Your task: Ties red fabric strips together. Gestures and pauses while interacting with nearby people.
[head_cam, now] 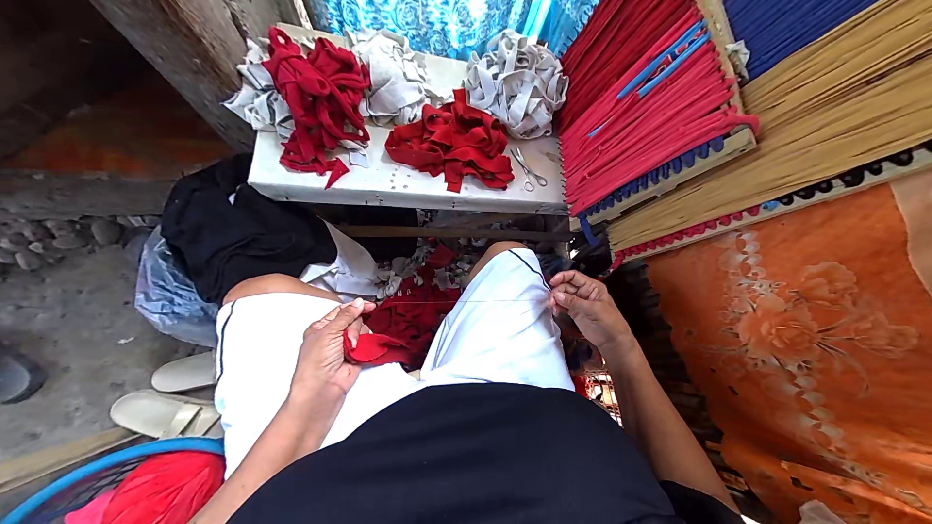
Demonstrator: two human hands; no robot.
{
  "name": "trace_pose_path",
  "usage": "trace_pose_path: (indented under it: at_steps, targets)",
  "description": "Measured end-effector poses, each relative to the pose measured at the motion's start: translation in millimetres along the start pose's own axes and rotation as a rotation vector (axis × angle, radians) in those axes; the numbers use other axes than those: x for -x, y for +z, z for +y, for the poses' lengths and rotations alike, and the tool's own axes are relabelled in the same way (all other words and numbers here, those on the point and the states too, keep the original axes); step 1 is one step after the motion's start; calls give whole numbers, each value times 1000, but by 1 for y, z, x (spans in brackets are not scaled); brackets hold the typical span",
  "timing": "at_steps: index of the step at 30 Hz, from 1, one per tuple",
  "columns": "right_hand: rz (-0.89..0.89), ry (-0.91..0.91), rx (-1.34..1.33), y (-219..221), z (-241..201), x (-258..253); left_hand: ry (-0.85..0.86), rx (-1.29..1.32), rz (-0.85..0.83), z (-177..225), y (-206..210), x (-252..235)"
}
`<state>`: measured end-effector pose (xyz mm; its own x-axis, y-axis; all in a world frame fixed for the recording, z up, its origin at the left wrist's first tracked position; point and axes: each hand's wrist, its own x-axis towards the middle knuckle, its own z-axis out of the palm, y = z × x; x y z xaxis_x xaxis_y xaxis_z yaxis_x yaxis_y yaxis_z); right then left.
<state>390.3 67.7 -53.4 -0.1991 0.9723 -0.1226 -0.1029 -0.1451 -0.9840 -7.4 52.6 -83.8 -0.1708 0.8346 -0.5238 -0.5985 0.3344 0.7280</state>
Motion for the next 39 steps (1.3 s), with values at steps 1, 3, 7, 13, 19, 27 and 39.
trace_pose_path:
  at_steps: [1,3,7,13,19,27,39]
  targets:
    - [33,51,42,-5,8,2,6,-14,-8,-1,0,0]
    - [81,111,107,-11,18,5,16,-48,-23,-1,0,1]
    - [110,117,185,-10,22,6,18,-56,-44,-3,2,0]
    - [211,109,263,3,24,4,37,-58,-62,-4,1,0]
    - [421,104,224,11,27,11,52,-48,-71,-3,0,2]
    - [525,73,548,0,36,16,48,-61,-88,-4,-3,1]
    - [226,-222,992,22,20,2,46,-82,-102,-3,-3,1]
